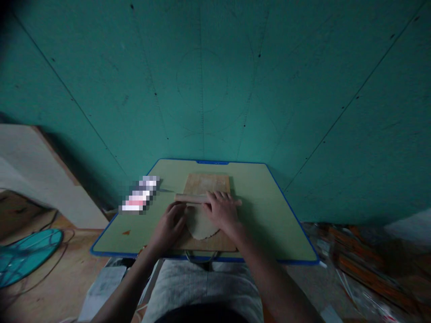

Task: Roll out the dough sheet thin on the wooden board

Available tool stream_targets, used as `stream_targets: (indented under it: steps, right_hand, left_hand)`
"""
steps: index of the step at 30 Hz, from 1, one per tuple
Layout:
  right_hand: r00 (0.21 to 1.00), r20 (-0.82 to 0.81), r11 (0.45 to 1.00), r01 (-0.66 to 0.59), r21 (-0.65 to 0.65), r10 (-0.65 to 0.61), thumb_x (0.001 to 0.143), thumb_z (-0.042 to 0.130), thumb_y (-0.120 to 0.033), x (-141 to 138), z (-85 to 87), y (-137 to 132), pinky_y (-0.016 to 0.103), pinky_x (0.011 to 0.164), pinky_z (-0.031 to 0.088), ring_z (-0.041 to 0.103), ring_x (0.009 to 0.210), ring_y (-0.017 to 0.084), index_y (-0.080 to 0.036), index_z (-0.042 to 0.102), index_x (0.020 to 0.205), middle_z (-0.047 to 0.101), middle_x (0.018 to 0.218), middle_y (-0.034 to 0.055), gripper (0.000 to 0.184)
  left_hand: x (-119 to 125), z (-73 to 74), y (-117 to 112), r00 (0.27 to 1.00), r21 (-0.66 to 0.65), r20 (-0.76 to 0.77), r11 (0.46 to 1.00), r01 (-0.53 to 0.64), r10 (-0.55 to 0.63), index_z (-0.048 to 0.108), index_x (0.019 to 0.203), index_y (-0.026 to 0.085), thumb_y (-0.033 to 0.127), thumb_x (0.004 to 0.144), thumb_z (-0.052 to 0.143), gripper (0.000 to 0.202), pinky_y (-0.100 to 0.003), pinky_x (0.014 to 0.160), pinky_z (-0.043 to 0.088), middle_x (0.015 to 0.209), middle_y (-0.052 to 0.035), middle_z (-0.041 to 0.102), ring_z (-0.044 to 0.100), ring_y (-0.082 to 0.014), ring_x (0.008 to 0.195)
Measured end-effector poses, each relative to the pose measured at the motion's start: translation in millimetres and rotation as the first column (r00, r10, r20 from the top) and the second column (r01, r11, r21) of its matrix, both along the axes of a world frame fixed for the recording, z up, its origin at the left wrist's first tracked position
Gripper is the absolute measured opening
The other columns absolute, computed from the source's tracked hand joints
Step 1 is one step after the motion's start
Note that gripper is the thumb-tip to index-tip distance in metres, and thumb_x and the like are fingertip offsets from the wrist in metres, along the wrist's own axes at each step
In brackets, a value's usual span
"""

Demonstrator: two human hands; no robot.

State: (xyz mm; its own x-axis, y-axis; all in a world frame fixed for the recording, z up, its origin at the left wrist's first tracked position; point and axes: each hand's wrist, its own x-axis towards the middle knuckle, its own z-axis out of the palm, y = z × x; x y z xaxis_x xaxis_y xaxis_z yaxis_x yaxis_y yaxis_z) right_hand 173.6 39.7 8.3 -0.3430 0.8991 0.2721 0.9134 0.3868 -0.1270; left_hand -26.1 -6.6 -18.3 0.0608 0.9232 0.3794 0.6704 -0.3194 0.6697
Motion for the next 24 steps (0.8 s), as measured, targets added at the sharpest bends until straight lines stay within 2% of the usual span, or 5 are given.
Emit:
stream_targets:
  steps: [6,10,12,17,24]
  right_hand:
    - [0.998,-0.050,0.996,0.032,0.080,-0.029,0.096,0.055,-0.035,2.2,-4.3,-4.7,0.036,0.090,0.040,0.061,0.106,0.024,-0.022,0.065,0.116,0.069,0.120,0.0082,0.026]
    - [0.998,-0.067,0.994,0.027,0.107,-0.020,0.096,0.056,-0.033,2.2,-7.3,-2.4,0.035,0.089,0.040,0.061,0.104,0.024,-0.022,0.066,0.113,0.070,0.118,0.0079,0.023]
    - [0.997,-0.074,0.993,0.023,0.112,-0.015,0.096,0.056,-0.032,2.7,-9.5,-1.2,0.035,0.090,0.040,0.061,0.104,0.024,-0.021,0.066,0.113,0.071,0.117,0.0084,0.023]
    - [0.995,-0.097,0.994,0.021,0.106,-0.011,0.095,0.056,-0.033,2.8,-12.6,0.5,0.037,0.092,0.039,0.061,0.106,0.025,-0.020,0.066,0.115,0.071,0.117,0.0092,0.026]
    - [0.993,-0.121,0.997,0.022,0.069,-0.014,0.096,0.055,-0.035,1.7,-10.2,-1.5,0.037,0.092,0.039,0.060,0.107,0.024,-0.022,0.066,0.114,0.070,0.118,0.0089,0.025]
  left_hand:
    - [-47.6,38.2,7.9,0.954,0.072,-0.112,0.959,-0.273,0.279,0.065,0.091,0.021,0.030,0.088,0.047,0.021,-0.032,0.075,0.054,0.087,-0.0060,0.069,0.068,-0.0206,0.081]
    - [-101.2,68.7,43.0,0.733,0.060,-0.382,0.807,-0.588,0.563,0.059,0.122,0.013,0.041,0.089,0.048,0.045,-0.043,0.087,0.052,0.117,-0.0192,0.067,0.065,-0.0330,0.106]
    - [-114.2,75.3,63.9,0.667,-0.050,-0.529,0.765,-0.642,0.525,0.053,0.132,0.009,0.045,0.090,0.046,0.056,-0.047,0.090,0.050,0.122,-0.0240,0.065,0.062,-0.0373,0.113]
    - [-110.7,73.7,109.1,0.627,-0.200,-0.712,0.764,-0.613,0.317,0.051,0.135,0.012,0.058,0.090,0.040,0.065,-0.050,0.096,0.046,0.135,-0.0254,0.057,0.055,-0.0399,0.124]
    - [-123.0,65.7,140.0,0.664,-0.363,-0.729,0.726,-0.584,0.169,0.066,0.116,0.015,0.058,0.071,0.062,0.063,-0.047,0.079,0.051,0.110,-0.0243,0.071,0.067,-0.0415,0.101]
